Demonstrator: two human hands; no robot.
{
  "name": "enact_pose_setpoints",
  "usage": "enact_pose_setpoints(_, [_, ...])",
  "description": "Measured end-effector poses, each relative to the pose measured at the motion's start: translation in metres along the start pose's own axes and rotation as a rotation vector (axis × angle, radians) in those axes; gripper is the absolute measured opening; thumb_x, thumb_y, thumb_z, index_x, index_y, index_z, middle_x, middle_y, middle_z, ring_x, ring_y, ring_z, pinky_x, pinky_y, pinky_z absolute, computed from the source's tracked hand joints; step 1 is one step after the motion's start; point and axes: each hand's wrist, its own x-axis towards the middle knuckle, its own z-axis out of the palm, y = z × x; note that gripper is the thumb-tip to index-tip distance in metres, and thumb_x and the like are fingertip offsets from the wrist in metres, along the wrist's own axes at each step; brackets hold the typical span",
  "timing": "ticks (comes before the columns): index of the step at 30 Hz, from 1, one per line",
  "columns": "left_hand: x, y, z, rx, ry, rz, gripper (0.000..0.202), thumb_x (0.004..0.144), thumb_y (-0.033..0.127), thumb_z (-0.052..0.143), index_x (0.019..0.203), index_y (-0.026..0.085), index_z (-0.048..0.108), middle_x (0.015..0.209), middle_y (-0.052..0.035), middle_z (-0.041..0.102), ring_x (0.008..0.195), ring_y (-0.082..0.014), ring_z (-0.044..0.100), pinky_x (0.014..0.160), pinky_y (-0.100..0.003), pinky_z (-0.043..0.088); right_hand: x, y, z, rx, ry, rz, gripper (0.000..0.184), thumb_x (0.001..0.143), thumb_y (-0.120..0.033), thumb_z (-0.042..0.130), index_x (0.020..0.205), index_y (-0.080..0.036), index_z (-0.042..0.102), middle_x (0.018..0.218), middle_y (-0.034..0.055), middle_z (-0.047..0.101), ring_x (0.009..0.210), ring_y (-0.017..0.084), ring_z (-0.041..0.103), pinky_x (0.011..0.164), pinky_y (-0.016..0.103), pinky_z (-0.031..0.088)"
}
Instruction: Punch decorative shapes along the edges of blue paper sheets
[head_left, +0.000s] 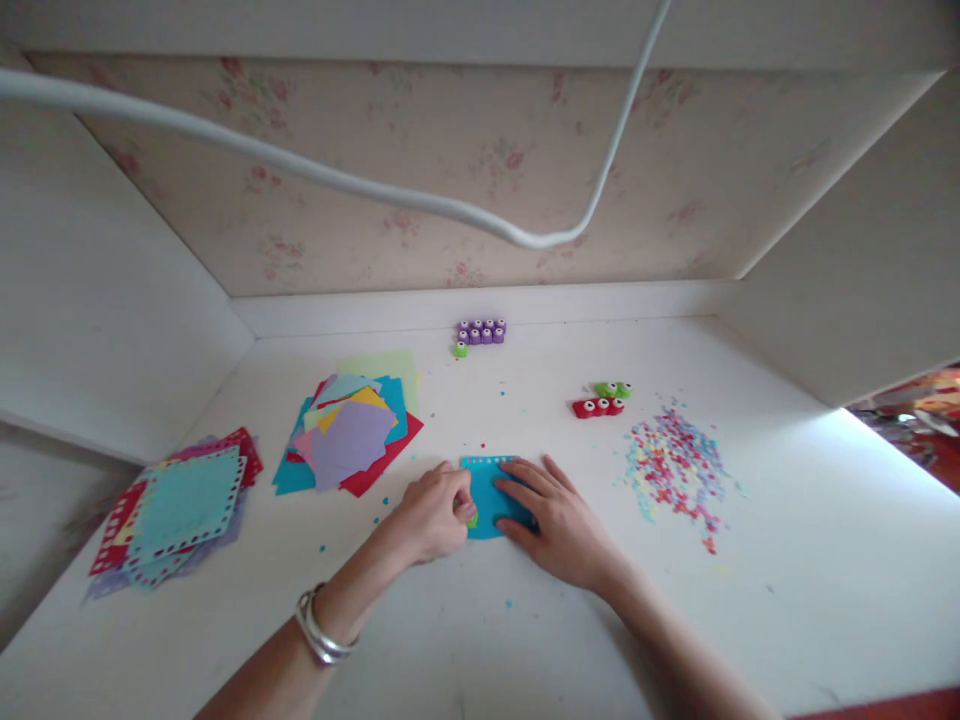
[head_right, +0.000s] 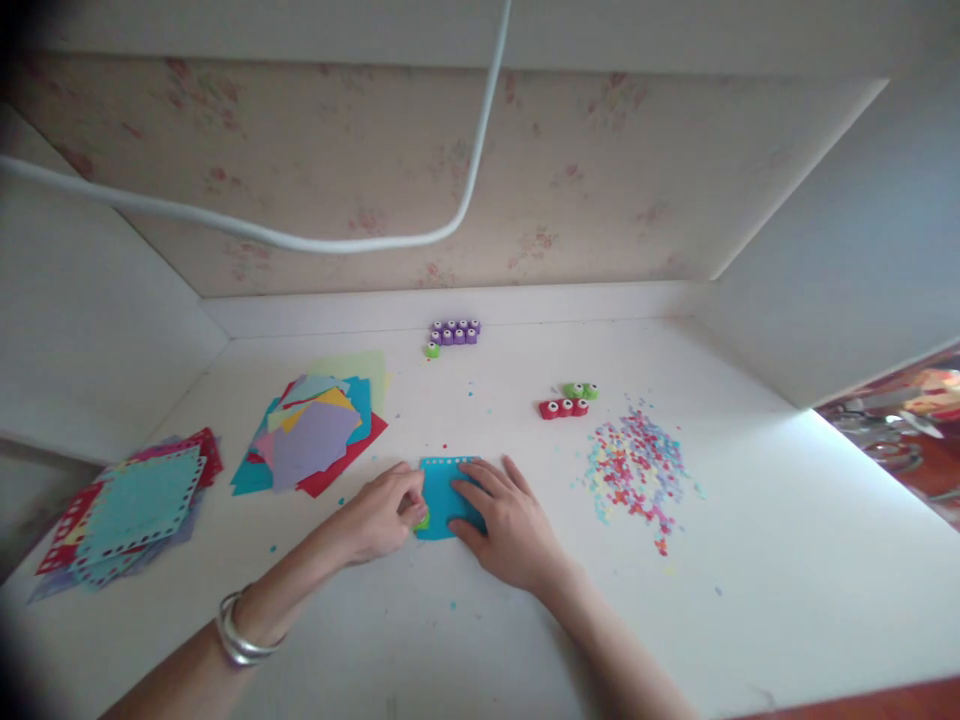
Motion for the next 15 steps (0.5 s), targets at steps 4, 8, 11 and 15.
enact_pose_setpoints(4, [-0.002, -0.002, -0.006, 0.007, 0.019, 0.042, 0.008, 0.081, 0.022, 0.064, 0.073, 0.020, 0.064, 0.090, -0.0032, 0.064, 0.085, -0.0215, 0.064, 0.076, -0.031, 0.046, -0.001, -0.002, -0.001, 0.012, 0.014, 0.009, 0.044, 0.095, -0.042, 0.056, 0.136, -0.026, 0.058, 0.147, 0.0089, 0.053, 0.139, 0.027, 0.044, 0.120, 0.059, 0.021])
enact_pose_setpoints(8, [-0.010, -0.013, -0.012, -0.002, 0.080, 0.083, 0.010, 0.083, 0.027, 0.062, 0.078, 0.021, 0.068, 0.093, -0.0032, 0.067, 0.085, -0.0208, 0.065, 0.075, -0.030, 0.049, -0.002, -0.003, -0.001, 0.038, 0.035, 0.005, 0.044, 0.094, -0.043, 0.058, 0.135, -0.028, 0.058, 0.147, 0.0074, 0.053, 0.139, 0.026, 0.044, 0.120, 0.057, 0.021])
enact_pose_setpoints(11, [-0.022, -0.027, -0.016, -0.001, 0.163, 0.096, 0.017, 0.088, 0.027, 0.056, 0.076, 0.020, 0.067, 0.090, -0.0045, 0.069, 0.086, -0.0213, 0.065, 0.078, -0.031, 0.050, -0.002, -0.002, -0.002, 0.062, 0.040, -0.003, 0.043, 0.093, -0.043, 0.059, 0.133, -0.028, 0.060, 0.146, 0.0065, 0.054, 0.138, 0.025, 0.045, 0.120, 0.055, 0.021])
enact_pose_setpoints(15, [-0.042, -0.047, -0.015, -0.007, 0.234, 0.129, 0.031, 0.098, 0.033, 0.045, 0.086, 0.022, 0.071, 0.097, -0.0061, 0.071, 0.094, -0.0215, 0.067, 0.087, -0.034, 0.052, -0.003, 0.000, -0.001, 0.070, 0.038, -0.003, 0.042, 0.093, -0.043, 0.059, 0.132, -0.028, 0.061, 0.145, 0.0073, 0.054, 0.138, 0.026, 0.045, 0.120, 0.056, 0.021])
